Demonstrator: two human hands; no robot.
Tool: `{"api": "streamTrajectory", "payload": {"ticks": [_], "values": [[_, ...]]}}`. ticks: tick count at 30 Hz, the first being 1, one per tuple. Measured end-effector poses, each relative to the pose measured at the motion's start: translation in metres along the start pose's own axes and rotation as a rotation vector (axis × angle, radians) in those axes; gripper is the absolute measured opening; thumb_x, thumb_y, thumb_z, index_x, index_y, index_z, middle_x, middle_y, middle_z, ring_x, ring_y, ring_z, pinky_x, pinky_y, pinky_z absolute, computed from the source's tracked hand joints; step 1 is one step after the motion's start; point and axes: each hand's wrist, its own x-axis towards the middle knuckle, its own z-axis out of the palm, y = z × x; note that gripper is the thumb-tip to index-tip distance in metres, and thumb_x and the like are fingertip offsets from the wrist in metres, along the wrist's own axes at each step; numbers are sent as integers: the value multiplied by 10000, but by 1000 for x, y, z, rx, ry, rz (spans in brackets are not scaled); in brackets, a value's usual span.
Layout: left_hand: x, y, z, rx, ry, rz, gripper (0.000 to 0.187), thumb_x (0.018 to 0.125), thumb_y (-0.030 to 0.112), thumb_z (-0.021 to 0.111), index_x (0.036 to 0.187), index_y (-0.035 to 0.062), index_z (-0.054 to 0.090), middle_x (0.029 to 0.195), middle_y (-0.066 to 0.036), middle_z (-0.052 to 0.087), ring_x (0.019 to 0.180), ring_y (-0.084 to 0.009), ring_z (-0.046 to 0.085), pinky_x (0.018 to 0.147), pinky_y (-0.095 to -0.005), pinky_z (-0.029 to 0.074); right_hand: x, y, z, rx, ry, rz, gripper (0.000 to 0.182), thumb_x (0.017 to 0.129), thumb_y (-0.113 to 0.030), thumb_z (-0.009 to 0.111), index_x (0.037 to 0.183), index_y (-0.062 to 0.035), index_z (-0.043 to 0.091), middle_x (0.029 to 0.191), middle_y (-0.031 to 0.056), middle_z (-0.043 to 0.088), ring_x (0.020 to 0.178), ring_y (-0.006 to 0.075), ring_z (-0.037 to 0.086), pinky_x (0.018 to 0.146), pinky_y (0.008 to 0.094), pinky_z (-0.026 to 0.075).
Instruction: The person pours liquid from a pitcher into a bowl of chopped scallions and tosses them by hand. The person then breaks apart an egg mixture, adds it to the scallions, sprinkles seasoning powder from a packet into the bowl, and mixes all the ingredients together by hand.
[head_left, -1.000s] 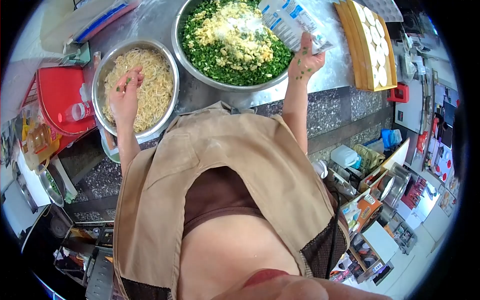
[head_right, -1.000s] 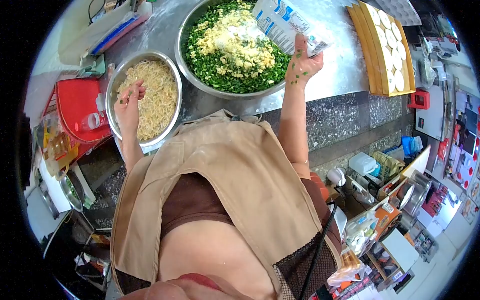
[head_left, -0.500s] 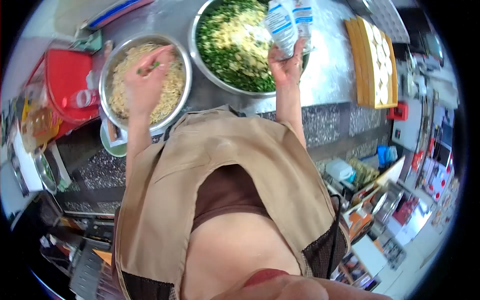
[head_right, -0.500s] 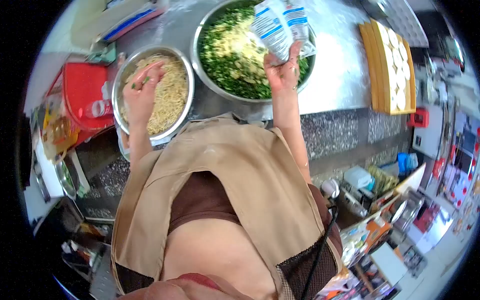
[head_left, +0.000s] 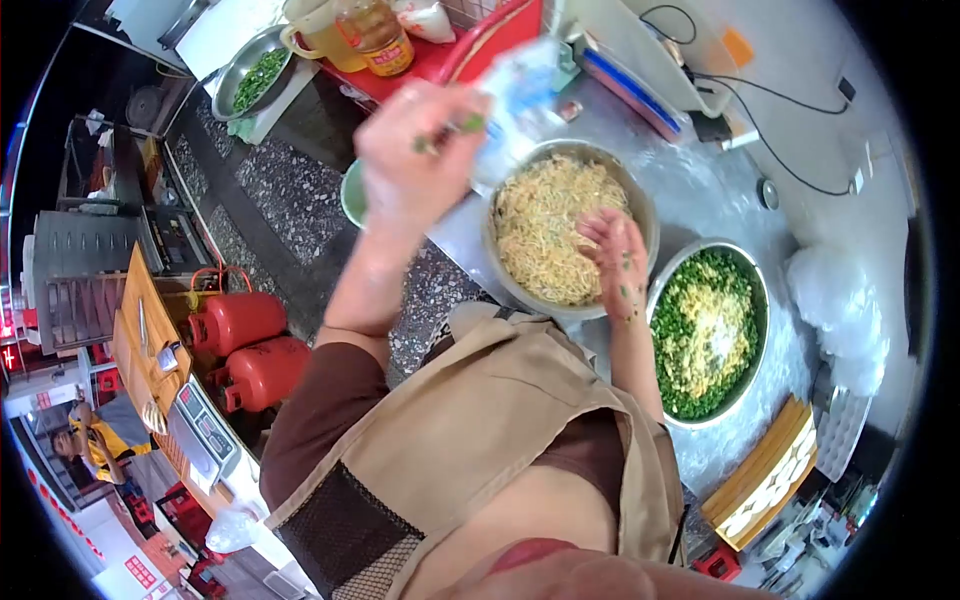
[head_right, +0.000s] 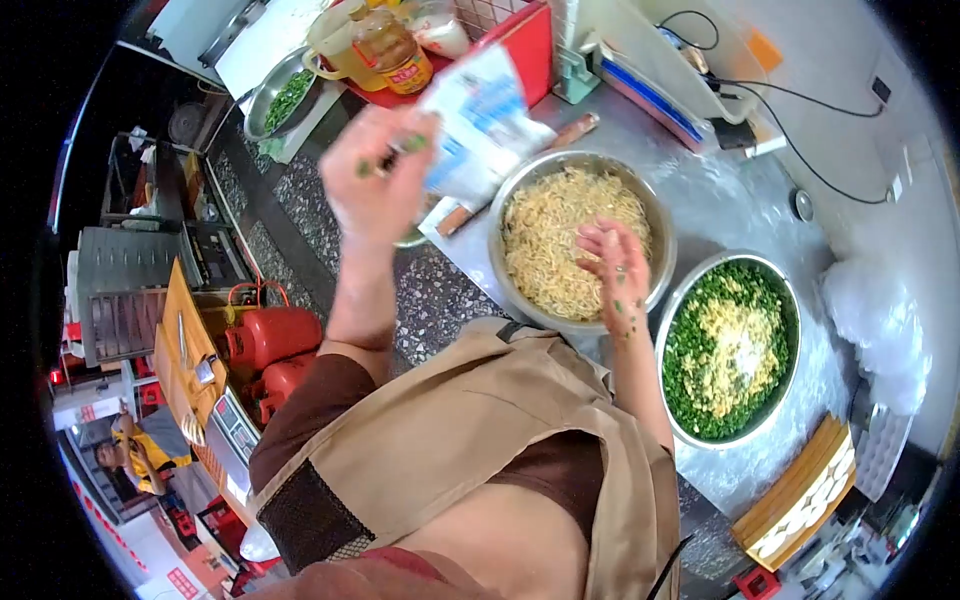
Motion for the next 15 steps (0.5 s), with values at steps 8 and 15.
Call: {"api": "streamTrajectory", "payload": {"ticks": [8,15], "values": [[55,-199,-27,370,-85,-98,148,676,75,606,818,33,620,802,-112,617,741,-234,598,692,-282,464,-13,-1,-76,-30,594,-153,285,838,-229,520,1004,1,495,871,91,576,739,121,551,629,208,446],[26,-150,65,11,-113,-290,259,812,119,535,1026,-28,535,886,-47,587,830,-111,533,731,-251,427,-130,2,-171,-12,1100,-391,246,827,-201,533,953,9,514,870,86,579,738,143,552,650,237,441]]}}
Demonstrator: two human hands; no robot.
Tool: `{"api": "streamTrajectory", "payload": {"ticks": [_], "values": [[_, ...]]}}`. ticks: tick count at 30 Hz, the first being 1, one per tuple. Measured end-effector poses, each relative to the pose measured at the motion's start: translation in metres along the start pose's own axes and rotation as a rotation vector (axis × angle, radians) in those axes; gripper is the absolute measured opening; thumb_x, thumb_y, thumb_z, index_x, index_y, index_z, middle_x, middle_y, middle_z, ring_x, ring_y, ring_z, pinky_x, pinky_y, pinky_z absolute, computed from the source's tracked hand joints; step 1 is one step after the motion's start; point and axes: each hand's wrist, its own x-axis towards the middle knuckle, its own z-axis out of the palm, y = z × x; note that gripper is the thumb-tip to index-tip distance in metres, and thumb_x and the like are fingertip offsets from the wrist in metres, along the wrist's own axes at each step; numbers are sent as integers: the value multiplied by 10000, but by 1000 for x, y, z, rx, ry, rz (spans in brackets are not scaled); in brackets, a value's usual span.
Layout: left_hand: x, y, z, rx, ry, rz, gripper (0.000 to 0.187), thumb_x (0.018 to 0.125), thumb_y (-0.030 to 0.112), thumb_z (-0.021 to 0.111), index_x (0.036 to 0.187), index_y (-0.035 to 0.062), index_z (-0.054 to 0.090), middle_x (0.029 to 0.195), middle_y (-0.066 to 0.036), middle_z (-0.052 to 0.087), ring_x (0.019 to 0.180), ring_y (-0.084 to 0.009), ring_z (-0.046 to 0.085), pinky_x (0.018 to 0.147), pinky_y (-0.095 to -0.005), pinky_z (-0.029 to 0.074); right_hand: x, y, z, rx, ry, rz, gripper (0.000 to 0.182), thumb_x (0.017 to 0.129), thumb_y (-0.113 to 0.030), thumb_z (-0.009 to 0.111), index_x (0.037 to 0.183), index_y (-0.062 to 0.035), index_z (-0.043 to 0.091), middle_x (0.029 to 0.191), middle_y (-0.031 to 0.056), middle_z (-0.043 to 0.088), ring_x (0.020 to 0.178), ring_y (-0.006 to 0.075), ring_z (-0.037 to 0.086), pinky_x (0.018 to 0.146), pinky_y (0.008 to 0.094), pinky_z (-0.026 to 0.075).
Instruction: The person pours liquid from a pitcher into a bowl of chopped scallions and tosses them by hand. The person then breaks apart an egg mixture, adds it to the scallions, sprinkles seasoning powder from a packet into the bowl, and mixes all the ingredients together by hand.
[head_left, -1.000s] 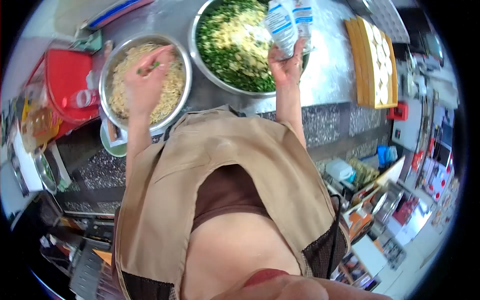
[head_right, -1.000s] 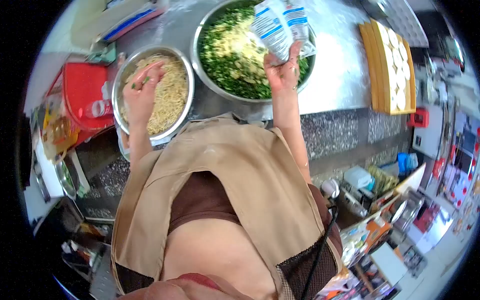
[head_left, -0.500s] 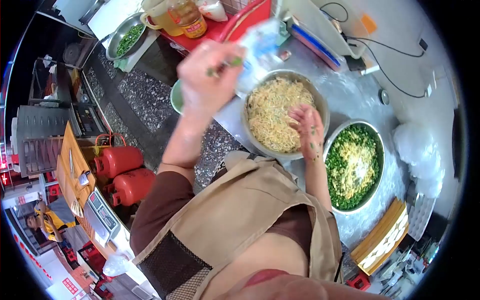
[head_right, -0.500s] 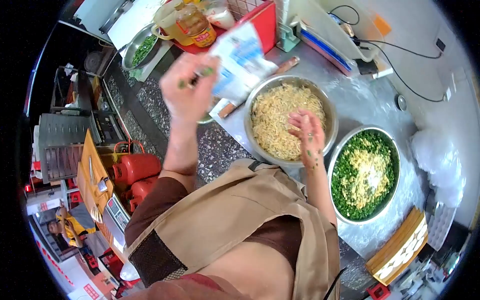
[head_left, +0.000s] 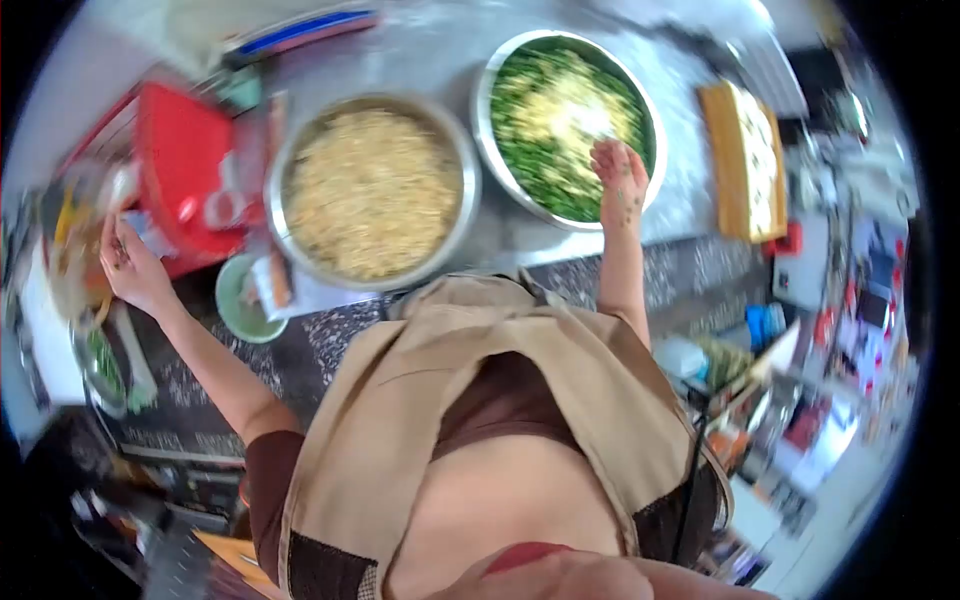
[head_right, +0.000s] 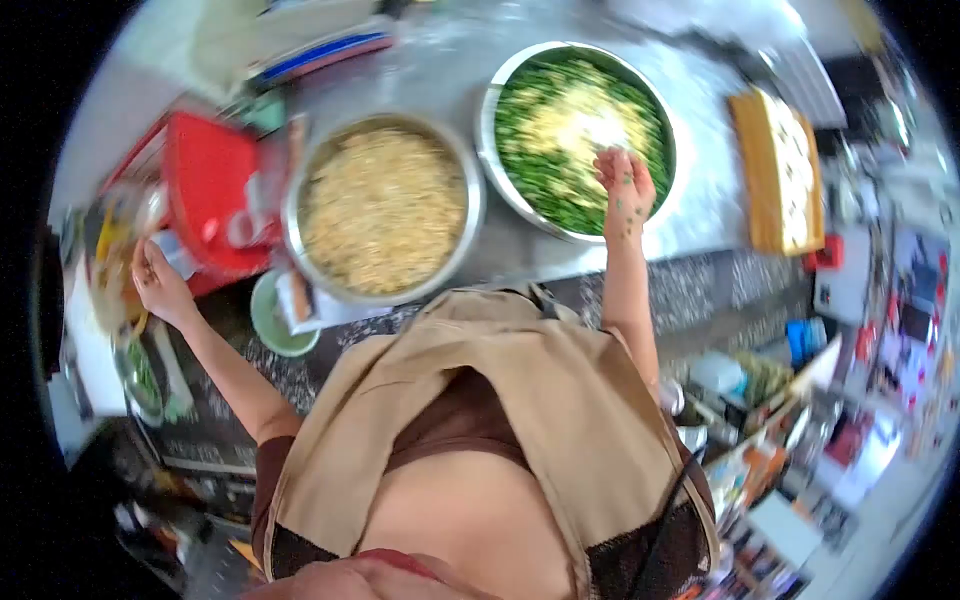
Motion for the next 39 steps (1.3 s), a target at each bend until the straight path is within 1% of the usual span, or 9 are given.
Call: {"api": "streamTrajectory", "payload": {"ticks": [8,9,17,27,29,31,34,35,39], "values": [[-234,200,194,-737,-1221,-588,508,838,227,485,1255,6,296,1242,-148,366,1154,-218,353,950,-297,287,58,-4,-120,-68,176,395,664,832,-398,475,1269,38,232,1306,180,272,1201,264,287,959,350,267],[-256,202,218,-762,-1240,-718,622,842,296,479,1298,-13,190,1325,-180,249,1212,-234,276,972,-300,251,78,9,-136,-70,30,459,813,819,-516,398,1304,44,64,1378,180,47,1278,291,37,1020,383,125],[-273,219,323,-450,-1327,-1003,825,764,673,213,1336,91,89,1363,-154,159,1263,-281,135,1010,-447,112,179,26,-79,-447,-492,723,796,727,-716,160,1342,-215,94,1394,87,64,1273,315,70,983,549,84],[-270,272,316,-337,-1342,-861,755,792,554,390,1293,13,233,1346,-196,192,1259,-283,161,1004,-424,163,143,-30,-36,-529,-659,643,864,730,-676,336,1331,-83,150,1371,159,142,1256,342,135,982,526,117],[-274,267,295,-474,-1295,-803,730,790,505,443,1290,14,239,1319,-200,253,1220,-293,257,992,-440,184,125,-46,-49,-631,-625,479,833,766,-588,386,1288,33,199,1330,235,198,1231,329,223,994,409,208],[-282,254,277,-250,-963,-824,723,781,508,459,1286,34,250,1290,-164,318,1175,-287,331,973,-451,224,119,-42,-76,-637,-484,386,844,738,-599,430,1315,-38,176,1344,174,213,1239,337,194,968,535,142],[-284,246,259,-529,-923,-1515,732,775,510,468,1303,73,209,1305,-136,299,1172,-290,333,966,-471,230,115,-22,-103,-112,-264,917,827,734,-563,460,1340,-132,97,1355,154,180,1239,327,189,937,584,145],[-288,243,263,-806,-1009,-1500,767,778,533,444,1329,105,127,1355,-106,206,1222,-297,242,1000,-468,110,113,-11,-95,-221,-28,1001,790,735,-583,444,1338,-177,133,1370,118,155,1238,311,196,954,546,174],[-324,185,314,-637,-950,-1556,563,821,478,385,1260,134,312,1247,-79,389,1106,-253,418,921,-429,334,145,101,-99,-77,-12,957,792,743,-677,282,1339,-179,125,1366,103,175,1229,275,237,985,485,191]]}}
